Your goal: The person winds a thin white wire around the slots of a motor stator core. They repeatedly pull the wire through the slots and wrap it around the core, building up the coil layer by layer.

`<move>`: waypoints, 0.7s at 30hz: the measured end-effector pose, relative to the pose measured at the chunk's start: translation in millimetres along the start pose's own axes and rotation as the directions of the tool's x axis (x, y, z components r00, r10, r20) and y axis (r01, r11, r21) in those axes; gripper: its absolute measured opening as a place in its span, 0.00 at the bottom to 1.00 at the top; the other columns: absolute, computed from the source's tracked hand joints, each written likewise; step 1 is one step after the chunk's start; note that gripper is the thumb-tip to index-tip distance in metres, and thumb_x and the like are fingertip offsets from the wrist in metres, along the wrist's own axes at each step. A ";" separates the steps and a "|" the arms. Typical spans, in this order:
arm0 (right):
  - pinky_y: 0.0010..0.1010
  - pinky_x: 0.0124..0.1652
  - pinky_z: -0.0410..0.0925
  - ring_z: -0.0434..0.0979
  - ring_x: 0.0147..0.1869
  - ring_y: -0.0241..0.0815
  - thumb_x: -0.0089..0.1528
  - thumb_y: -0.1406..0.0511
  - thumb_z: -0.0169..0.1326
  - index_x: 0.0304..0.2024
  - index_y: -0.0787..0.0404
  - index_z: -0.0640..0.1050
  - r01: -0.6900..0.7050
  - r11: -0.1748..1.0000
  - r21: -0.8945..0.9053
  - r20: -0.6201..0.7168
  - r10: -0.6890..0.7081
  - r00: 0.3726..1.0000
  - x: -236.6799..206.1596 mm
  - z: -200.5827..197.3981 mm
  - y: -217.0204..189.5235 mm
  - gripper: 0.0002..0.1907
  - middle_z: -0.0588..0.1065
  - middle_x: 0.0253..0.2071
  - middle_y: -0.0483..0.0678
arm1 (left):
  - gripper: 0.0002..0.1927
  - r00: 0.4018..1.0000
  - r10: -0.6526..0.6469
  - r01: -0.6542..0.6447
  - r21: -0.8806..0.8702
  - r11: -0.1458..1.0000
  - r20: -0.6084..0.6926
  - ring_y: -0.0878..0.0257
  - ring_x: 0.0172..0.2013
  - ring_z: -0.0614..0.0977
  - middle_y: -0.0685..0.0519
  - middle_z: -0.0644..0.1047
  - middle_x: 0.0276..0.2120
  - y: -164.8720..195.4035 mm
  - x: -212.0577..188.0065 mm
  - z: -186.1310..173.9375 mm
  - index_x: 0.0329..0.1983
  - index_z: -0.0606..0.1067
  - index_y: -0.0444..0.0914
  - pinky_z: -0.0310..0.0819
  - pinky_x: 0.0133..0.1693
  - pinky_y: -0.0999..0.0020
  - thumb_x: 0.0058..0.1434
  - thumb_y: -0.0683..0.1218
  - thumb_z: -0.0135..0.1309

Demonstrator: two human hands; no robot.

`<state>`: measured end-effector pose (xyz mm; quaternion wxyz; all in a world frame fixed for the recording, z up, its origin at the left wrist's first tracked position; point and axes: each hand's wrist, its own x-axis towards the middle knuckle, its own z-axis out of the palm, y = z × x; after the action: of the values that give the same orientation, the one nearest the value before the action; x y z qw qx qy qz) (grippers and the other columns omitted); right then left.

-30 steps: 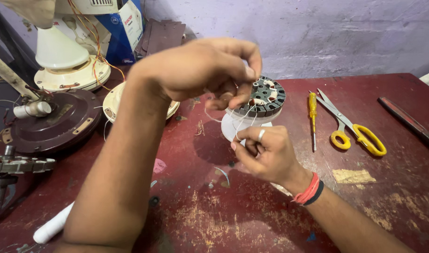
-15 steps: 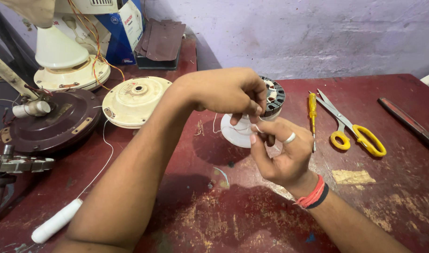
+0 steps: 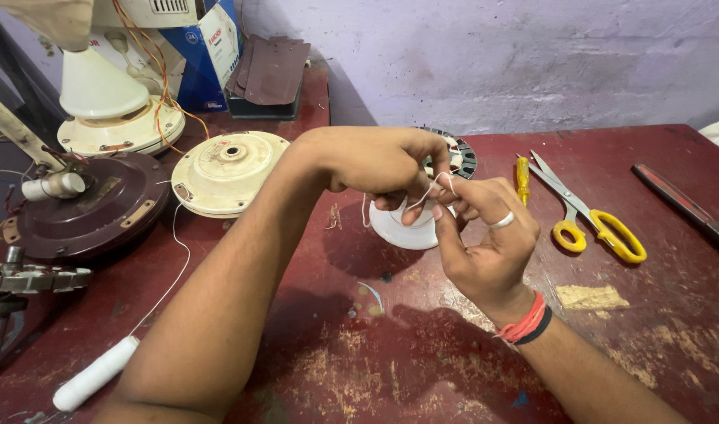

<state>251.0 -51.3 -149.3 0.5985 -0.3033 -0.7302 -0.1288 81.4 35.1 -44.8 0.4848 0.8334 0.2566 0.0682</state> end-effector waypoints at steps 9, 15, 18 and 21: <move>0.22 0.42 0.75 0.83 0.48 0.39 0.62 0.77 0.61 0.60 0.70 0.73 -0.056 0.991 0.118 0.021 0.054 0.998 -2.6 2.3 1.0 0.23 0.80 0.47 0.55 | 0.23 0.999 0.039 -0.040 -0.015 0.999 -0.010 0.69 0.26 0.72 0.56 0.72 0.25 -9.5 1.6 -3.3 0.57 0.62 0.35 0.66 0.26 0.73 0.56 0.36 0.46; 0.21 0.39 0.74 0.83 0.43 0.33 0.67 0.75 0.61 0.63 0.71 0.70 -0.175 0.957 0.231 0.056 0.167 0.984 -11.9 8.0 6.5 0.23 0.82 0.45 0.53 | 0.23 0.998 0.064 -0.064 -0.016 0.998 -0.001 0.67 0.28 0.73 0.54 0.73 0.28 -13.1 2.7 -4.3 0.58 0.61 0.34 0.69 0.29 0.71 0.57 0.35 0.45; 0.20 0.36 0.67 0.76 0.38 0.31 0.67 0.76 0.59 0.62 0.68 0.66 -0.139 0.961 0.240 0.043 0.132 0.990 -15.3 9.1 8.4 0.23 0.80 0.39 0.51 | 0.22 0.998 0.035 -0.035 -0.009 0.999 -0.044 0.65 0.27 0.74 0.50 0.78 0.29 -12.4 0.5 -8.0 0.60 0.61 0.35 0.70 0.29 0.69 0.61 0.38 0.44; 0.20 0.31 0.62 0.70 0.33 0.28 0.64 0.78 0.55 0.59 0.64 0.63 -0.080 0.950 0.302 0.018 0.079 0.997 -16.3 9.6 5.9 0.24 0.76 0.34 0.48 | 0.20 0.982 0.058 -0.036 0.124 0.992 -0.180 0.67 0.30 0.78 0.51 0.81 0.32 -7.5 -6.5 -15.8 0.59 0.65 0.36 0.74 0.33 0.70 0.64 0.41 0.46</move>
<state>248.6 -46.2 -168.3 0.6405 -0.2377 -0.7302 0.0095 67.4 47.1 -42.0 0.4062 0.8572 0.2839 0.1403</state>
